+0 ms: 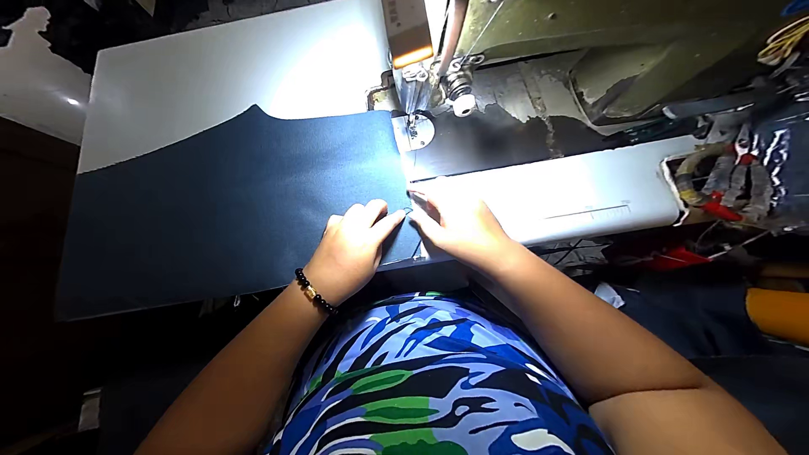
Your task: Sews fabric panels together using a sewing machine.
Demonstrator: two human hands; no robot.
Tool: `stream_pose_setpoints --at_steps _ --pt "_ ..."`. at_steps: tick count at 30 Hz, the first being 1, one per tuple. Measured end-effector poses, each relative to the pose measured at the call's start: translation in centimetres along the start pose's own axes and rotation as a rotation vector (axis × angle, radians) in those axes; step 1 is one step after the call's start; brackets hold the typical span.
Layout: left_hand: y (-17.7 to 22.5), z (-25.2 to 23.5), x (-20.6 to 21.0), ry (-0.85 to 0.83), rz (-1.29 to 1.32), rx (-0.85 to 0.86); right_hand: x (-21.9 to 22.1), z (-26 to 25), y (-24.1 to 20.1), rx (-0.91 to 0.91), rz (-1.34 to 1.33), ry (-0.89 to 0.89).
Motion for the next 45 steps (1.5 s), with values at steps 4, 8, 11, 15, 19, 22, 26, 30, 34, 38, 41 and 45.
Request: stream_pose_setpoints --at_steps 4,8,11,15,19,22,26,30,34,38,41,45 --pt "-0.3 -0.3 -0.6 -0.065 0.028 0.005 0.3 -1.4 0.3 -0.038 0.203 -0.09" --pt "-0.6 -0.1 -0.4 -0.059 0.036 0.031 -5.7 -1.0 5.0 0.461 0.232 -0.184" --pt "-0.5 -0.1 -0.3 -0.056 0.029 0.023 -9.6 0.9 8.6 0.702 0.258 -0.007" --pt "-0.4 -0.7 -0.4 -0.016 0.044 0.034 -3.5 3.6 2.4 -0.024 0.114 0.073" --pt "-0.4 -0.9 -0.4 0.018 0.034 0.052 1.8 4.9 -0.5 -0.404 0.005 -0.041" --pt "-0.4 -0.6 0.0 0.059 0.037 0.06 2.1 5.2 0.3 -0.419 -0.029 0.031" --pt "-0.2 -0.3 0.4 0.107 0.013 0.09 2.2 5.2 0.5 -0.439 -0.048 0.06" --pt "0.1 -0.4 0.2 0.119 -0.093 0.117 1.8 5.0 0.3 -0.406 -0.097 0.011" --pt "-1.0 -0.7 0.1 0.058 -0.095 0.089 0.3 3.4 -0.3 -0.29 -0.119 -0.036" --pt "-2.8 -0.7 0.6 -0.056 0.04 0.035 0.6 3.0 -0.3 -0.183 0.148 -0.31" --pt "-3.2 -1.2 0.6 -0.065 0.053 0.045 -0.1 2.3 0.1 -0.144 0.152 -0.383" --pt "-5.1 -5.7 -0.2 -0.121 0.047 0.021 -2.2 -2.0 4.0 -0.076 0.245 -0.393"
Point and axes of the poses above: each hand's wrist, its own z-axis away from the middle knuckle, its own x-axis out of the palm, y = z × x, the point moved 3 cm from there along -z, towards the middle knuckle, and after that the axes turned 4 degrees about -y, right-handed, at the moved point
